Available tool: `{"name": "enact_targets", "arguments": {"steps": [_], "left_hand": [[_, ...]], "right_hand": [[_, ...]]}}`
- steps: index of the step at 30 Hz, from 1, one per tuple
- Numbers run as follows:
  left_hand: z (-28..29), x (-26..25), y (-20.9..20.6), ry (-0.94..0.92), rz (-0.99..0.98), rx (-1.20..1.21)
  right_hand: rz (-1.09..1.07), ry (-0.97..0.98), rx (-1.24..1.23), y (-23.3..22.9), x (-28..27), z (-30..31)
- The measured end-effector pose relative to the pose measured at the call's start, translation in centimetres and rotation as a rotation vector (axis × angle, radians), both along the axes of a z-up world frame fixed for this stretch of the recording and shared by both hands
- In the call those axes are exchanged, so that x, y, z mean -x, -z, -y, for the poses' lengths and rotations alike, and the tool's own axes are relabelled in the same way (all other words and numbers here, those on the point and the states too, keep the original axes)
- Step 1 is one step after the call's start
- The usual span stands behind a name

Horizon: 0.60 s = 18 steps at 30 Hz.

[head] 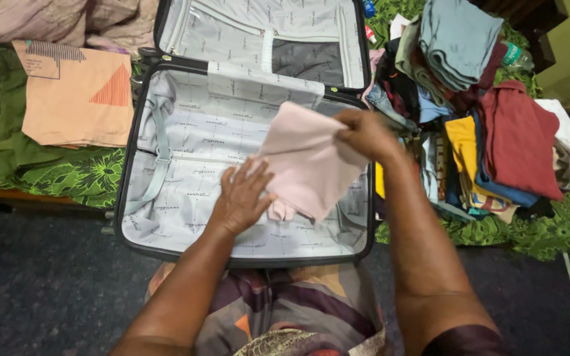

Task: The person folds several shirts and places them into an open suitcase. They handle a red shirt, a pink shirt, a peach shirt, an orange shirt, and a green shirt, folding each one by hand and arranging them inside the suitcase.

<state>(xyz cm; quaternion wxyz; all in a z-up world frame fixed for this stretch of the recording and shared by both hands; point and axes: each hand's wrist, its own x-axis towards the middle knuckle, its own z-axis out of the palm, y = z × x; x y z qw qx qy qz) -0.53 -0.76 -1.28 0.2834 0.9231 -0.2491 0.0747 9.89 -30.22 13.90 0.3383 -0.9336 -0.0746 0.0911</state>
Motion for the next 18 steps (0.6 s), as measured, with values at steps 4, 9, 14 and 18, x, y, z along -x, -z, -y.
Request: {"name": "enact_targets", "arguments": {"steps": [4, 9, 14, 18], "left_hand": [[-1.0, -0.7, 0.2, -0.196, 0.009, 0.174], [-1.3, -0.8, 1.1, -0.296, -0.237, 0.606], [-1.1, -2.7, 2.3, -0.278, -0.847, 1.217], [-1.7, -2.8, 3.4, -0.288, -1.038, 1.553]], "right_hand": [[0.095, 0.181, 0.078, -8.2, 2.7, -0.3], [0.529, 0.085, 0.330, -12.8, 5.6, -3.8], [0.679, -0.029, 0.490, -4.5, 7.3, -11.3], [0.272, -0.187, 0.270, 4.6, 10.4, -18.7]]}}
